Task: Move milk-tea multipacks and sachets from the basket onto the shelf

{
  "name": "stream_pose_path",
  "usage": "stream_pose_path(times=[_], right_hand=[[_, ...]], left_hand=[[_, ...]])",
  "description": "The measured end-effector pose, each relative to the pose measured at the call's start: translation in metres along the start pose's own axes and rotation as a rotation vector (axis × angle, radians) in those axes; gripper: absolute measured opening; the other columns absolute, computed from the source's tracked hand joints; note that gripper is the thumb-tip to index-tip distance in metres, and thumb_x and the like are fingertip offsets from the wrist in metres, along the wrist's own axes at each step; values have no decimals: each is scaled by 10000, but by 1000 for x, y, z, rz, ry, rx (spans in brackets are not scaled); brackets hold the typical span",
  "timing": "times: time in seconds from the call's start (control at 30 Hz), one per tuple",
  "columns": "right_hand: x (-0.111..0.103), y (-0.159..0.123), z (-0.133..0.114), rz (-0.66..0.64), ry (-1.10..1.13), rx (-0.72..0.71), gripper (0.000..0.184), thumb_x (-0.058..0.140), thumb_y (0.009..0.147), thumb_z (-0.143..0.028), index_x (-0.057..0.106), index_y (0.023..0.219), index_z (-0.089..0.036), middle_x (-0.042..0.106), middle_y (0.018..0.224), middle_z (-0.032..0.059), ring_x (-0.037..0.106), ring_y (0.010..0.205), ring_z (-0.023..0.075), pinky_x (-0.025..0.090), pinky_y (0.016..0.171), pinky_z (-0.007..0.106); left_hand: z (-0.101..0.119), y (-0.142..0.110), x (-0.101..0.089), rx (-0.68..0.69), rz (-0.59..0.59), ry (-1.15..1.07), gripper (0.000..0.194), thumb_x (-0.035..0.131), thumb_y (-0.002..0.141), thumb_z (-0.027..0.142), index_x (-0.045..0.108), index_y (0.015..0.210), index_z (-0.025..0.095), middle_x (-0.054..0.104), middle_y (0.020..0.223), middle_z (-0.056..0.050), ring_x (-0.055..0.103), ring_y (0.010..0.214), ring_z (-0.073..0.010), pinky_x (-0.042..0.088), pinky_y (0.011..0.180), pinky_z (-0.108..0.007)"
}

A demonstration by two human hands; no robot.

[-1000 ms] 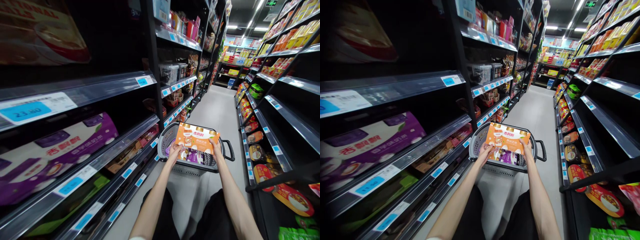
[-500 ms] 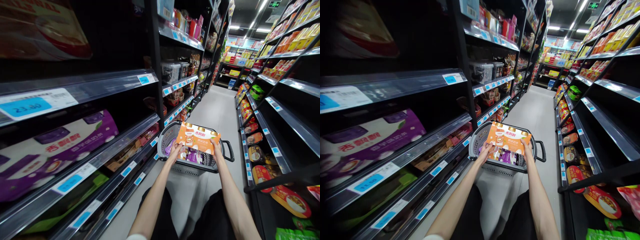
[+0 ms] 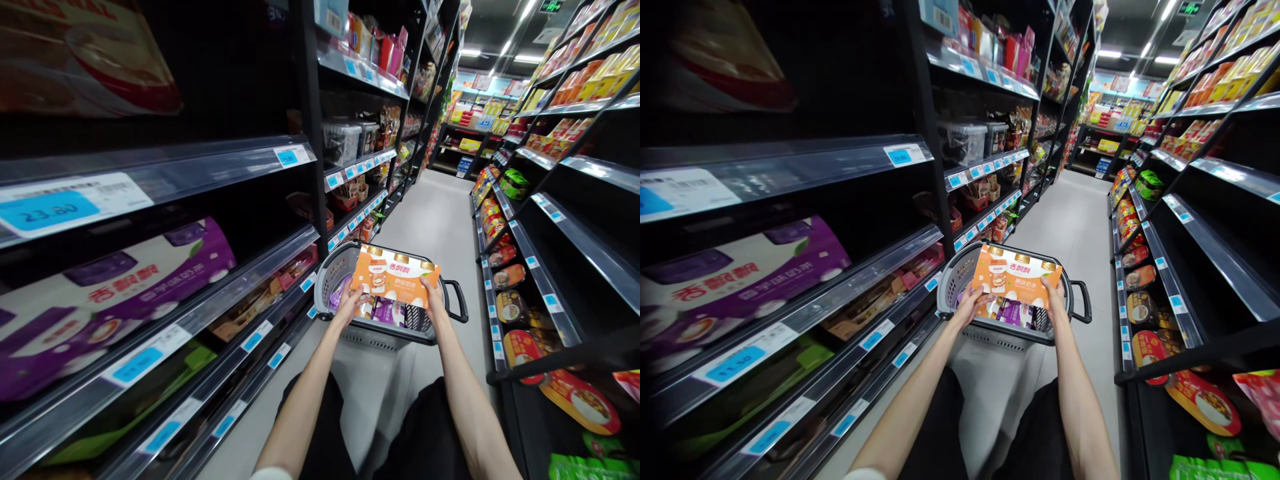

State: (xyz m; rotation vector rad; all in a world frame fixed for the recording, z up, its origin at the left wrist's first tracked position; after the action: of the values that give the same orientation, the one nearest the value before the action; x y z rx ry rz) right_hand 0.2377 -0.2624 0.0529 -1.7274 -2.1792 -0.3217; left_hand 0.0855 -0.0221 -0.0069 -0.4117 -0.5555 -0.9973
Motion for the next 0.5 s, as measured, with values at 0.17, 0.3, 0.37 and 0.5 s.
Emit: stream_pose_path(times=[0.17, 0.3, 0.37, 0.5], right_hand=[[-2, 1, 0, -6, 1, -6, 521, 893, 635, -375, 643, 1079, -261, 808, 997, 3, 791, 847, 264, 662, 799, 428], [-1, 1, 0, -1, 7, -9, 522, 894, 633, -382, 634, 1067, -251, 808, 994, 9, 789, 868, 271, 664, 805, 430], [0, 0, 0, 1, 9, -6, 517, 896, 629, -380, 632, 1054, -251, 807, 996, 10, 788, 877, 273, 664, 812, 432], [1, 1, 1, 11, 8, -1, 511, 900, 625, -373, 628, 1040, -253, 807, 990, 9, 787, 886, 270, 664, 814, 429]], left_hand=[[2, -2, 3, -3, -16, -4, 707, 873, 733, 474, 545, 1295, 198, 713, 1100, -103, 728, 1077, -283, 588, 989, -500], [4, -3, 5, 16, -5, 2, 691, 904, 689, 441, 575, 1247, 198, 704, 1124, -95, 711, 1096, -268, 588, 989, -496], [5, -4, 6, 31, 8, 12, 721, 937, 640, 379, 577, 1240, 200, 700, 1136, -86, 711, 1078, -254, 592, 986, -484], [5, -4, 6, 48, 31, 23, 732, 935, 641, 342, 567, 1256, 199, 705, 1085, -71, 712, 1053, -243, 595, 985, -467]])
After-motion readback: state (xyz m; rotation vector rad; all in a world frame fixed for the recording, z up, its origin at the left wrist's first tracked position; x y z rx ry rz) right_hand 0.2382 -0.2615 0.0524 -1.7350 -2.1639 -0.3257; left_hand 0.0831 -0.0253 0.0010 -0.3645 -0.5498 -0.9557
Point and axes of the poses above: each hand's wrist, its own y-axis towards the middle knuckle, its own x-axis out of the palm, z = x × y, the point moved 8 cm from there along y, towards the middle knuckle
